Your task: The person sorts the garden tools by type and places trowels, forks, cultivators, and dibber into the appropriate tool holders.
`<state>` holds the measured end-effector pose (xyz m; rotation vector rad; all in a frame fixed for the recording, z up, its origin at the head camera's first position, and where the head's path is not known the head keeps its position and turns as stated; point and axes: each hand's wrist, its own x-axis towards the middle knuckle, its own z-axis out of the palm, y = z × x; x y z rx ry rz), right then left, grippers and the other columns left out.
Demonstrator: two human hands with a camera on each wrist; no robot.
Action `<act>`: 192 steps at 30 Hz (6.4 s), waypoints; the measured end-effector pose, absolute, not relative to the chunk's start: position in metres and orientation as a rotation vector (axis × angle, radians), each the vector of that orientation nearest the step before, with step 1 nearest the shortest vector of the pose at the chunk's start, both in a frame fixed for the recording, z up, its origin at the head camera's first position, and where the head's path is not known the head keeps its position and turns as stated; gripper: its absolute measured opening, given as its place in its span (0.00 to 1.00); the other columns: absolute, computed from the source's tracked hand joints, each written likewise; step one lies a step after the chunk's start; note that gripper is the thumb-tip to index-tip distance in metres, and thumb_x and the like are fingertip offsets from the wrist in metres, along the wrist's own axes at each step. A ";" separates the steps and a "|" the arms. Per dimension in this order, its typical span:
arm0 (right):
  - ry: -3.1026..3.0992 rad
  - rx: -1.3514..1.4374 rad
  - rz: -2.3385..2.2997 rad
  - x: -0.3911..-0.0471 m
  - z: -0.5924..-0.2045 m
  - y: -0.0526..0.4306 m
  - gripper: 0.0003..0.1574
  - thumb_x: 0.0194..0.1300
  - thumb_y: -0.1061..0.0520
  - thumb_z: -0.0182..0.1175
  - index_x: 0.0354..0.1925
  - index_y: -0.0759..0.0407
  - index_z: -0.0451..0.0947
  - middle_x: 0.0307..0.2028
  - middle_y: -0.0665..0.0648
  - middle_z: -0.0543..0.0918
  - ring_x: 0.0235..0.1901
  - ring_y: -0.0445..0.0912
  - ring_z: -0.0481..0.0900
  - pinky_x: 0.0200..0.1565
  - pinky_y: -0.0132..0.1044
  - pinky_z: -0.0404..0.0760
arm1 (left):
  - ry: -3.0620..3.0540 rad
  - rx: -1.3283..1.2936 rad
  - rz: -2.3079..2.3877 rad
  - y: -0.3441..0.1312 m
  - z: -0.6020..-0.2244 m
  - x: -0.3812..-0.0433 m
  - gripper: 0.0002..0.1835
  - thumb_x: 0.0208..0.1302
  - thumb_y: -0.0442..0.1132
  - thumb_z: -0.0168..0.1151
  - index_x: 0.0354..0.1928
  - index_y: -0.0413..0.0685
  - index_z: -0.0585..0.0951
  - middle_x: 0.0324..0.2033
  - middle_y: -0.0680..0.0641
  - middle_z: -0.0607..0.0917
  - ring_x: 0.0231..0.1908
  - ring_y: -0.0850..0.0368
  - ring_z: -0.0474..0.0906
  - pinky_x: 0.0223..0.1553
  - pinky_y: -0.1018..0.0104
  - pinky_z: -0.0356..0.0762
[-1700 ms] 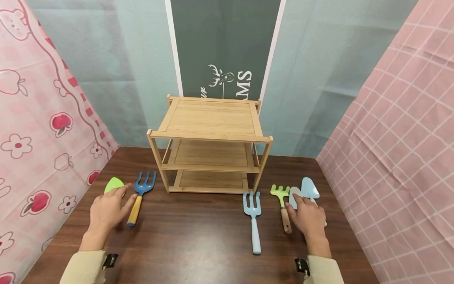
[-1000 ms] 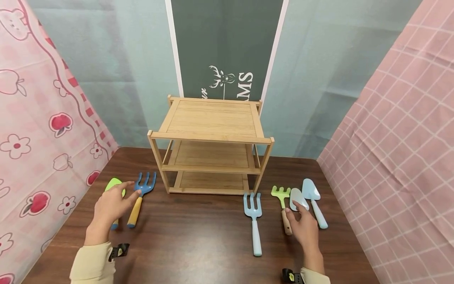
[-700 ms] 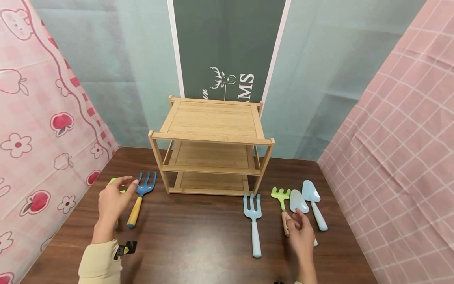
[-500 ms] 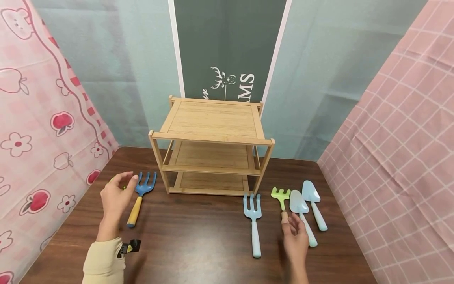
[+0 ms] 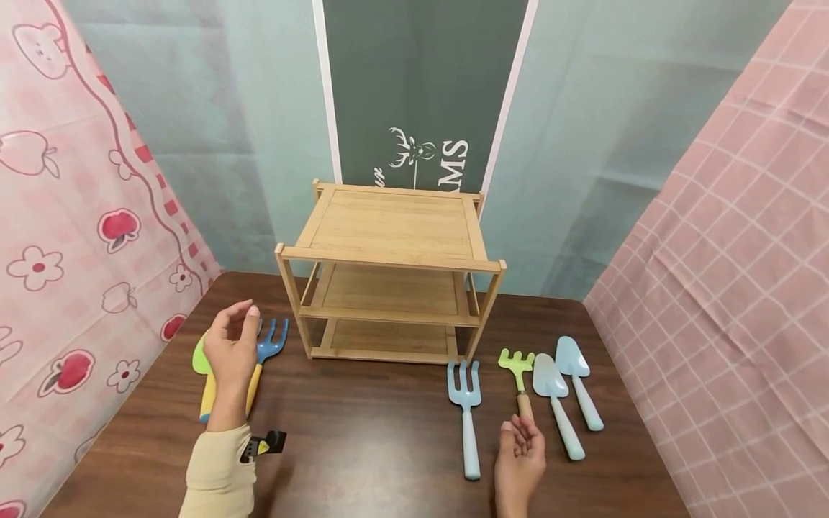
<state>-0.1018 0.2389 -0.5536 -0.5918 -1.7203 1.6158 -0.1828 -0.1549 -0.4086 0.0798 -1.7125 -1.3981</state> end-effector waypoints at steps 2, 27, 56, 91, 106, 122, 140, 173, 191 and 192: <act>-1.713 -0.603 1.618 -0.101 -0.562 0.235 0.22 0.61 0.62 0.60 0.52 0.67 0.70 0.42 0.56 0.77 0.40 0.40 0.75 0.39 0.19 0.71 | -1.657 0.068 -1.432 -0.149 -0.400 -0.180 0.08 0.58 0.26 0.58 0.39 0.26 0.79 0.32 0.35 0.81 0.29 0.66 0.73 0.32 0.74 0.69; -2.326 -0.671 1.469 -0.086 -0.539 0.196 0.39 0.59 0.57 0.63 0.62 0.72 0.60 0.55 0.73 0.69 0.53 0.63 0.67 0.52 0.56 0.64 | -1.626 -0.026 -1.515 -0.120 -0.363 -0.200 0.13 0.58 0.25 0.59 0.45 0.26 0.77 0.40 0.29 0.77 0.37 0.48 0.73 0.39 0.68 0.69; -2.789 -0.562 1.167 -0.087 -0.537 0.207 0.36 0.50 0.60 0.68 0.52 0.81 0.69 0.49 0.80 0.65 0.50 0.68 0.65 0.50 0.59 0.63 | -1.637 -0.026 -1.671 -0.113 -0.343 -0.214 0.16 0.62 0.30 0.58 0.50 0.27 0.74 0.44 0.31 0.77 0.43 0.50 0.73 0.44 0.66 0.69; -2.182 -0.715 1.457 -0.078 -0.541 0.207 0.22 0.59 0.63 0.60 0.52 0.71 0.74 0.32 0.68 0.82 0.24 0.37 0.79 0.25 0.26 0.76 | -1.731 0.112 -1.611 -0.124 -0.356 -0.252 0.15 0.61 0.41 0.62 0.44 0.36 0.81 0.31 0.53 0.72 0.34 0.64 0.67 0.38 0.68 0.65; -1.729 -0.590 1.658 -0.074 -0.546 0.202 0.23 0.55 0.66 0.65 0.49 0.75 0.75 0.27 0.54 0.83 0.25 0.36 0.82 0.29 0.24 0.77 | -1.677 0.035 -1.791 -0.127 -0.358 -0.260 0.10 0.61 0.36 0.58 0.39 0.34 0.78 0.24 0.52 0.73 0.26 0.61 0.64 0.31 0.66 0.62; -1.489 -0.285 1.767 -0.082 -0.563 0.224 0.22 0.54 0.70 0.65 0.49 0.73 0.77 0.36 0.70 0.82 0.32 0.58 0.82 0.34 0.40 0.79 | -1.606 -0.032 -1.957 -0.121 -0.339 -0.246 0.06 0.60 0.29 0.52 0.36 0.30 0.73 0.25 0.45 0.73 0.29 0.55 0.71 0.35 0.66 0.70; -1.469 0.078 1.445 -0.075 -0.471 0.210 0.20 0.45 0.80 0.61 0.41 0.84 0.75 0.38 0.72 0.80 0.31 0.45 0.84 0.31 0.27 0.78 | -1.516 -0.047 -2.039 -0.121 -0.353 -0.261 0.03 0.61 0.29 0.50 0.35 0.36 0.72 0.26 0.44 0.73 0.31 0.45 0.73 0.37 0.60 0.68; -1.229 0.281 1.351 -0.090 -0.385 0.182 0.15 0.43 0.76 0.62 0.32 0.89 0.73 0.31 0.75 0.79 0.31 0.49 0.82 0.31 0.28 0.79 | -1.530 -0.064 -2.054 -0.115 -0.339 -0.251 0.03 0.61 0.28 0.46 0.32 0.40 0.69 0.22 0.50 0.75 0.27 0.55 0.72 0.35 0.59 0.72; -1.297 0.275 1.392 -0.115 -0.357 0.175 0.16 0.47 0.74 0.61 0.37 0.86 0.75 0.33 0.73 0.80 0.30 0.45 0.83 0.34 0.28 0.78 | -1.544 -0.104 -2.061 -0.116 -0.340 -0.255 0.03 0.61 0.29 0.44 0.31 0.40 0.67 0.25 0.39 0.71 0.26 0.54 0.71 0.30 0.64 0.71; -1.312 0.268 1.400 -0.117 -0.358 0.176 0.16 0.48 0.74 0.62 0.37 0.85 0.75 0.33 0.73 0.80 0.31 0.45 0.83 0.34 0.28 0.78 | -1.547 -0.103 -2.063 -0.116 -0.340 -0.255 0.03 0.60 0.29 0.43 0.31 0.40 0.67 0.25 0.39 0.71 0.26 0.52 0.71 0.30 0.63 0.71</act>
